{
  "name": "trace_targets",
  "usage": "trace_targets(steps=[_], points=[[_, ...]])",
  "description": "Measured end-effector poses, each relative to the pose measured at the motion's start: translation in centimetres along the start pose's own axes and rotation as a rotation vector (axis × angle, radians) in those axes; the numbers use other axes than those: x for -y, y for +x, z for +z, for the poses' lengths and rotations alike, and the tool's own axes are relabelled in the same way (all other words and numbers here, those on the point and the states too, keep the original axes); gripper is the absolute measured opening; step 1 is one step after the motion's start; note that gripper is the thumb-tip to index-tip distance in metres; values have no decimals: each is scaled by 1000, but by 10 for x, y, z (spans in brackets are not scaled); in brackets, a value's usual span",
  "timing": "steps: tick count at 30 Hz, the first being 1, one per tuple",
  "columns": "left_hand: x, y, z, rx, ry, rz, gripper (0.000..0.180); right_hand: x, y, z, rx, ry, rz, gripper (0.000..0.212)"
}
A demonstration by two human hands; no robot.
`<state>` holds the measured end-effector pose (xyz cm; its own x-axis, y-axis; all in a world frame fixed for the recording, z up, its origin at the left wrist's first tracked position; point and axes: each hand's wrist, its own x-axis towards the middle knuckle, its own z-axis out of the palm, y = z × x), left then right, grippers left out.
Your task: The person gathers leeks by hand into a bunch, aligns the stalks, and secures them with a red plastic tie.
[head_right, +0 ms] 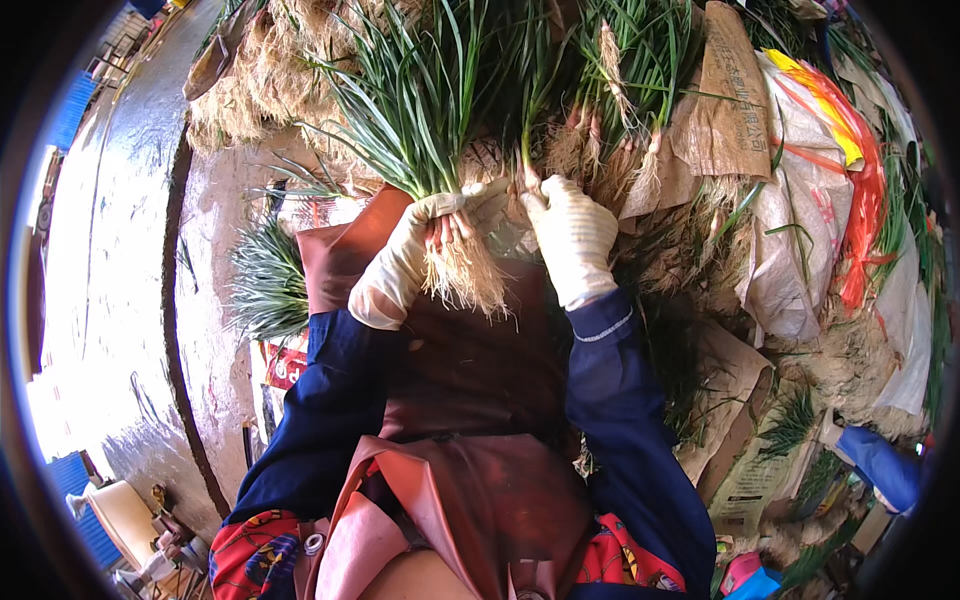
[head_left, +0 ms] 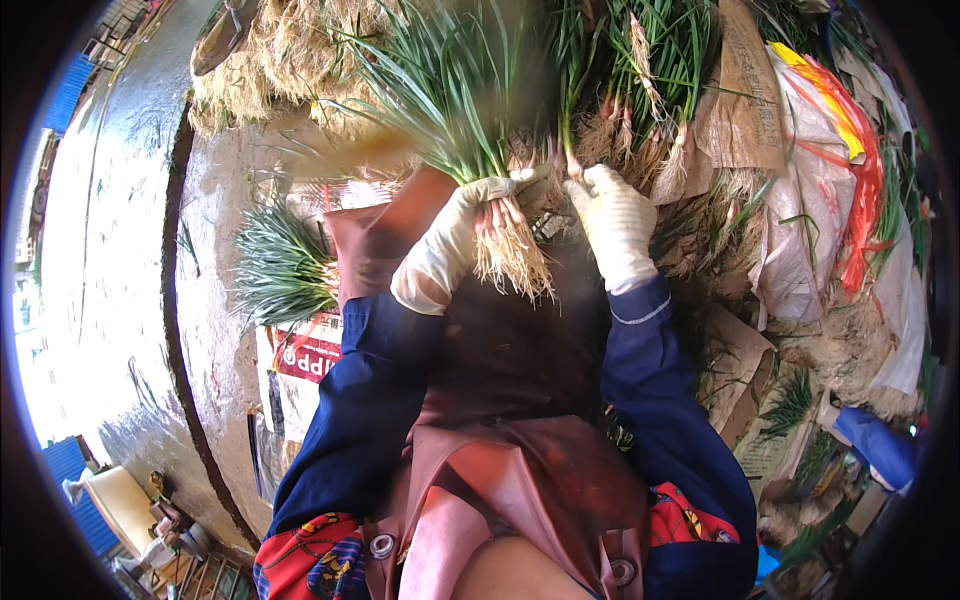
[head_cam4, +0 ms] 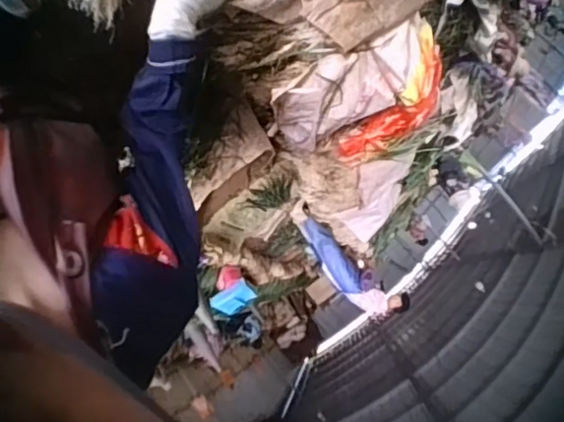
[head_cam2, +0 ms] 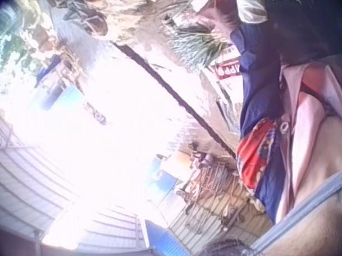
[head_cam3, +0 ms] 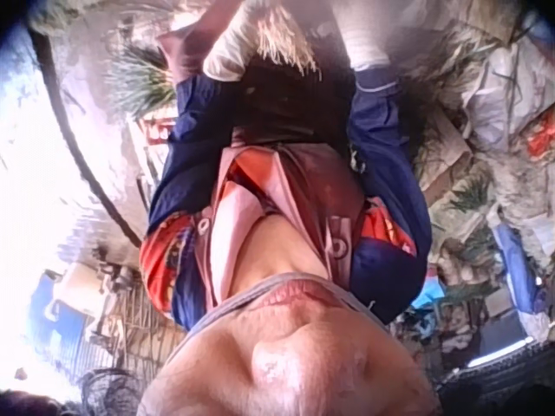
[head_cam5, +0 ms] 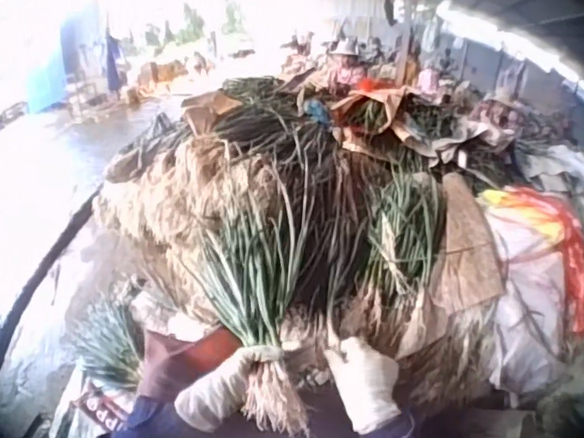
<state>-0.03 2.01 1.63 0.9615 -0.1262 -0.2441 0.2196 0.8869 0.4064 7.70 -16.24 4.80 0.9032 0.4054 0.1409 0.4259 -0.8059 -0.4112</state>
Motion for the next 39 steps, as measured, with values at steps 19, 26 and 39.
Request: trace_targets(steps=[19, 26, 39], points=[[6, -11, -5, 79, -183, 11, 39, -22, 9, 84, 212, 1189, 587, 32], [1, -13, -4, 105, -267, -42, 38, -7, 16, 53, 308, 118, 114, 36], [-21, -28, 21, 253, -278, 182, 71, -46, 121, 81, 300, 1279, 379, 25]])
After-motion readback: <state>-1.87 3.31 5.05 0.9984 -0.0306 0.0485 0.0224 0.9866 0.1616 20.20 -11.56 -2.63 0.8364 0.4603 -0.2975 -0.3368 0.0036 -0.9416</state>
